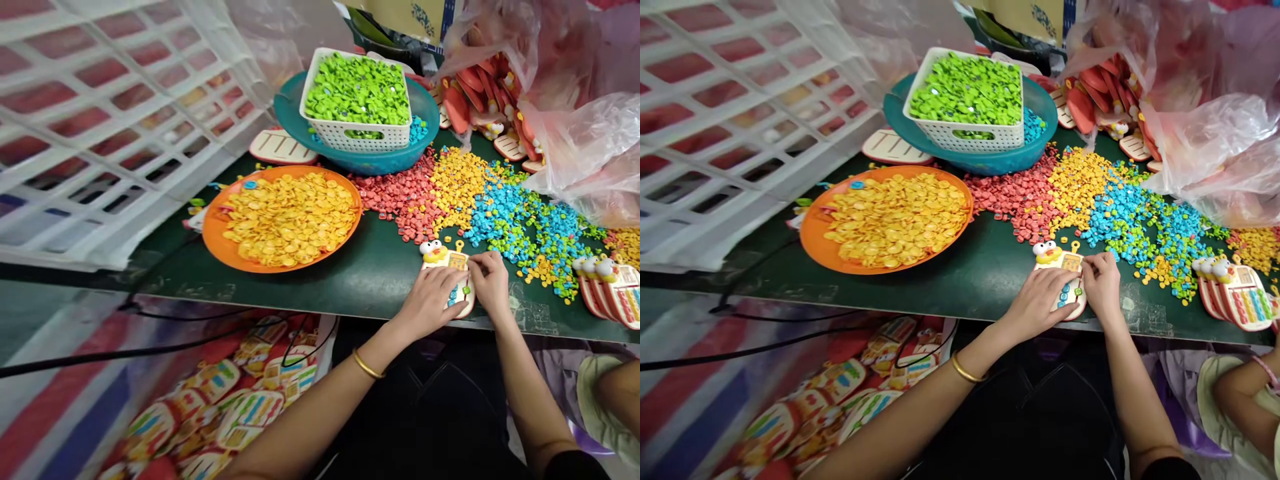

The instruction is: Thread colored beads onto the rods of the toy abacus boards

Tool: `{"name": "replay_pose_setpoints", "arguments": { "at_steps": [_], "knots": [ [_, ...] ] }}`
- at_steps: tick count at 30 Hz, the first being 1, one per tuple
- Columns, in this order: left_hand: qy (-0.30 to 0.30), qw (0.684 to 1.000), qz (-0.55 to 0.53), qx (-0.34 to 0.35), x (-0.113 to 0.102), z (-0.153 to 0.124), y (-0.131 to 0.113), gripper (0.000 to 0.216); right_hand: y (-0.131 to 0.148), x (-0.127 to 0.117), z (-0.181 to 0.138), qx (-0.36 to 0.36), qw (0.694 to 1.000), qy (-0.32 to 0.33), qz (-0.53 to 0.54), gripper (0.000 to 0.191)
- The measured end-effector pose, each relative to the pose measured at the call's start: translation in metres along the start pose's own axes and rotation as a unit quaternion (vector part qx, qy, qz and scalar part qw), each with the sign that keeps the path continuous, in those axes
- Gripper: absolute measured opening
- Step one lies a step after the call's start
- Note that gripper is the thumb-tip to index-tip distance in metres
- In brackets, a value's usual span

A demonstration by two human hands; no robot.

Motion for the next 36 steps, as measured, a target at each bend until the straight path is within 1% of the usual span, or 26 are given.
{"name": "replay_pose_setpoints", "arguments": {
  "at_steps": [3, 4, 5, 7, 10, 12, 14, 15, 17, 20, 21, 22, 24, 25, 26, 27, 29, 30, 31, 33, 36],
  "knots": [
    [0.014, 0.999, 0.027, -0.021, -0.003, 0.008, -0.004, 0.086, -0.001, -0.008, -0.005, -0.027, 0.997, 0.057, -0.038, 0.02],
    [0.018, 0.999, 0.037, -0.023, -0.004, 0.011, -0.005, 0.093, -0.003, -0.013, -0.006, -0.032, 0.996, 0.066, -0.047, 0.021],
    [0.021, 0.998, 0.046, -0.024, -0.005, 0.013, -0.007, 0.094, -0.006, -0.018, -0.007, -0.036, 0.996, 0.064, -0.055, 0.022],
    [0.023, 0.998, 0.056, -0.019, -0.005, 0.016, -0.008, 0.086, -0.012, -0.025, -0.007, -0.045, 0.995, 0.049, -0.071, 0.025],
    [0.018, 0.998, 0.057, -0.006, -0.002, 0.014, -0.008, 0.065, -0.021, -0.025, -0.005, -0.05, 0.994, 0.061, -0.075, 0.025],
    [0.008, 0.999, 0.053, 0.001, 0.0, 0.01, -0.007, 0.056, -0.024, -0.023, -0.002, -0.036, 0.997, 0.055, -0.043, 0.025],
    [-0.006, 0.999, 0.05, -0.001, 0.002, 0.007, -0.007, 0.055, -0.022, -0.019, 0.002, -0.013, 0.999, 0.042, 0.007, 0.025],
    [-0.015, 0.999, 0.048, -0.006, 0.002, 0.006, -0.006, 0.059, -0.02, -0.015, 0.004, -0.003, 0.999, 0.041, 0.026, 0.025],
    [-0.028, 0.998, 0.047, -0.027, 0.001, 0.007, -0.005, 0.075, -0.015, -0.005, 0.006, 0.016, 0.999, 0.03, 0.037, 0.026],
    [-0.023, 0.997, 0.052, -0.049, 0.002, 0.01, -0.006, 0.1, -0.009, 0.004, 0.002, 0.032, 0.999, -0.031, 0.023, 0.024],
    [-0.017, 0.997, 0.06, -0.049, 0.002, 0.011, -0.006, 0.104, -0.008, 0.006, 0.0, 0.027, 0.999, -0.032, 0.022, 0.023],
    [-0.01, 0.996, 0.069, -0.047, 0.002, 0.012, -0.007, 0.105, -0.007, 0.006, -0.001, 0.019, 0.999, -0.01, 0.024, 0.021],
    [0.003, 0.995, 0.088, -0.039, 0.003, 0.013, -0.008, 0.101, -0.008, 0.004, -0.001, -0.001, 0.997, 0.061, 0.037, 0.02],
    [0.01, 0.995, 0.095, -0.036, 0.004, 0.013, -0.008, 0.098, -0.009, -0.001, 0.002, -0.01, 0.996, 0.078, 0.039, 0.02],
    [0.016, 0.994, 0.1, -0.035, 0.004, 0.013, -0.009, 0.095, -0.012, -0.007, 0.008, -0.018, 0.997, 0.072, 0.028, 0.021],
    [0.02, 0.994, 0.103, -0.036, 0.005, 0.013, -0.009, 0.094, -0.014, -0.015, 0.015, -0.026, 0.999, 0.044, -0.002, 0.023],
    [0.022, 0.993, 0.107, -0.042, 0.005, 0.012, -0.009, 0.098, -0.02, -0.028, 0.03, -0.045, 0.992, -0.02, -0.112, 0.025],
    [0.021, 0.993, 0.109, -0.046, 0.005, 0.013, -0.009, 0.102, -0.022, -0.031, 0.037, -0.056, 0.983, -0.029, -0.175, 0.024],
    [0.02, 0.992, 0.111, -0.051, 0.005, 0.014, -0.01, 0.105, -0.024, -0.032, 0.041, -0.069, 0.971, -0.02, -0.228, 0.023],
    [0.025, 0.991, 0.115, -0.06, 0.004, 0.018, -0.01, 0.111, -0.026, -0.031, 0.045, -0.099, 0.951, 0.021, -0.291, 0.022],
    [0.045, 0.991, 0.119, -0.051, 0.004, 0.027, -0.011, 0.112, -0.027, -0.029, 0.037, -0.136, 0.939, 0.06, -0.311, 0.022]
  ]
}}
Point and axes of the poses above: each hand's wrist, its own z-axis towards the middle knuckle, its own x-axis out of the palm, y = z × x, the point moved 3 cm from there along z, towards the middle knuckle, and after that the axes turned 7 degrees about z, right-handed, at the moved point
